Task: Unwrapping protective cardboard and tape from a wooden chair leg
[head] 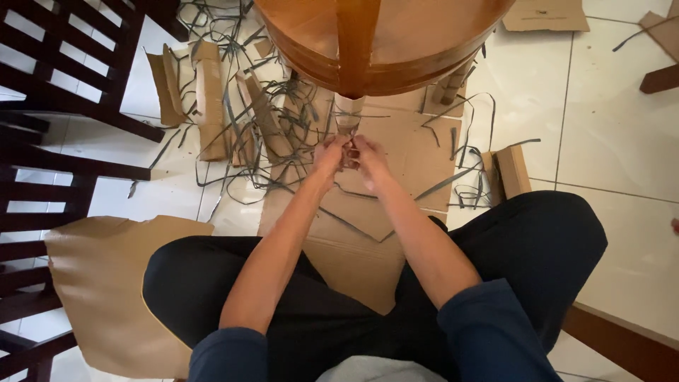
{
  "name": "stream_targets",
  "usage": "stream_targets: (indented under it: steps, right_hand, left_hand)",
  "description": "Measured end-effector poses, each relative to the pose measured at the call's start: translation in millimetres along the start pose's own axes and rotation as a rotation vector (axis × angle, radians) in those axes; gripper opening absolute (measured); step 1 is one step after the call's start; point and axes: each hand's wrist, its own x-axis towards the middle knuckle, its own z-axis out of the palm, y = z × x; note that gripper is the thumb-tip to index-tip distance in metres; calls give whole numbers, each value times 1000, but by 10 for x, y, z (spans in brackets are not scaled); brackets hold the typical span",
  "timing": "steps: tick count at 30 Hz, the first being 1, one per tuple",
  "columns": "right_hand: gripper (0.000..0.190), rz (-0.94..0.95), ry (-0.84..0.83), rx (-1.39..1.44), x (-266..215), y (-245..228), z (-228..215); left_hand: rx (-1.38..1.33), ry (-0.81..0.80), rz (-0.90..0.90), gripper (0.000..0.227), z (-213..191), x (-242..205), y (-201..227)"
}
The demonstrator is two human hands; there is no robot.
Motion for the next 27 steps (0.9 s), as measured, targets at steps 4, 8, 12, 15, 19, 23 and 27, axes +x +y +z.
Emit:
stream_targets:
  steps: [4, 8, 12, 15, 19, 23, 27]
  right_hand:
    - [16, 1, -31, 182, -92, -88, 28]
    - [19, -124, 34, 76, -240, -204, 103]
    - [19, -273, 61, 10, 180, 196, -64]
    - [23, -397, 131, -114, 181, 201, -89]
    - [23, -398, 203, -56, 370, 231, -152]
    - [24, -311, 232, -107, 461, -16, -208]
    - [23, -247, 235, -23, 387, -288, -116]
  left_hand:
    - [-26, -92, -13, 28, -52, 27, -1]
    - [80, -145, 189, 44, -74, -312, 173]
    - [187, -119, 275, 45, -158, 21, -138]
    - [264, -33, 384, 43, -165, 249, -314]
    - [335, 43, 524, 45, -139, 437, -433]
    - [275, 129, 622, 36, -169, 446, -251]
    - [231, 117, 720, 34, -176, 532, -247]
